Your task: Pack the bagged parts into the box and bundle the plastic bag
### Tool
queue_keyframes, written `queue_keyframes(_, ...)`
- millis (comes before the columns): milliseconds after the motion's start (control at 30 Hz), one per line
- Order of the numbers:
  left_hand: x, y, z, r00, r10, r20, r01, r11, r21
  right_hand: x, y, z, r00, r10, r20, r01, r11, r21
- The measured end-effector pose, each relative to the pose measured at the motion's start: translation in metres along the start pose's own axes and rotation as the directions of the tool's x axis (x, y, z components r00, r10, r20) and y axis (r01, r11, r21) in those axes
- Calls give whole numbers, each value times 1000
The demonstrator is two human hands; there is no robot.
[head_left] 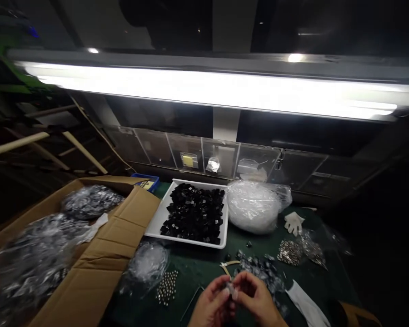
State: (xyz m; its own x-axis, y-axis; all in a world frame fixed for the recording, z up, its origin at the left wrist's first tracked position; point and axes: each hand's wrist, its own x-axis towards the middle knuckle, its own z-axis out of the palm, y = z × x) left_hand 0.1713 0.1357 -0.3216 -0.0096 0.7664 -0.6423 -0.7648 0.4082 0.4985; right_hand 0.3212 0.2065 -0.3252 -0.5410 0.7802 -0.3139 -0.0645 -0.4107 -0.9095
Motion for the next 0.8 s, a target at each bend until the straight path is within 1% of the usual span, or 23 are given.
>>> queue_keyframes(100,-7,16,4,998,58,8,-58,998,29,-4,-30,-1,992,-51,-113,52,999,4)
queue_keyframes(167,-14,24,8,997,77,-1,-77,996,43,-9,-41,-3,983,-84,-161,85,996,-3)
queue_keyframes(200,-17,26,9,996,89,-11,-88,995,53,-13,-45,-3,981,-106,-164,104,994,-19)
queue_keyframes(267,-20,29,12,994,108,-28,-106,992,76,-19,-50,0,980,-151,-132,139,986,-94)
queue_keyframes(300,-21,30,13,993,112,-31,-109,990,88,-21,-52,2,981,-160,-109,143,979,-148)
queue_keyframes(367,-22,32,14,994,111,-22,-108,988,111,-24,-54,8,987,-141,-80,115,956,-268)
queue_keyframes(433,-22,33,15,995,101,-8,-99,987,130,-23,-55,11,989,-108,-102,66,935,-348)
queue_keyframes(467,-22,33,15,996,94,-1,-93,986,136,-23,-55,11,987,-101,-122,51,931,-361)
queue_keyframes(533,-23,32,15,997,73,17,-74,987,143,-22,-54,8,980,-109,-166,44,934,-354)
queue_keyframes(667,-23,29,15,998,35,57,-42,990,132,-23,-53,4,957,-176,-232,86,932,-352)
queue_keyframes(800,-20,28,14,996,13,89,-24,993,118,-27,-53,5,916,-229,-330,128,946,-299)
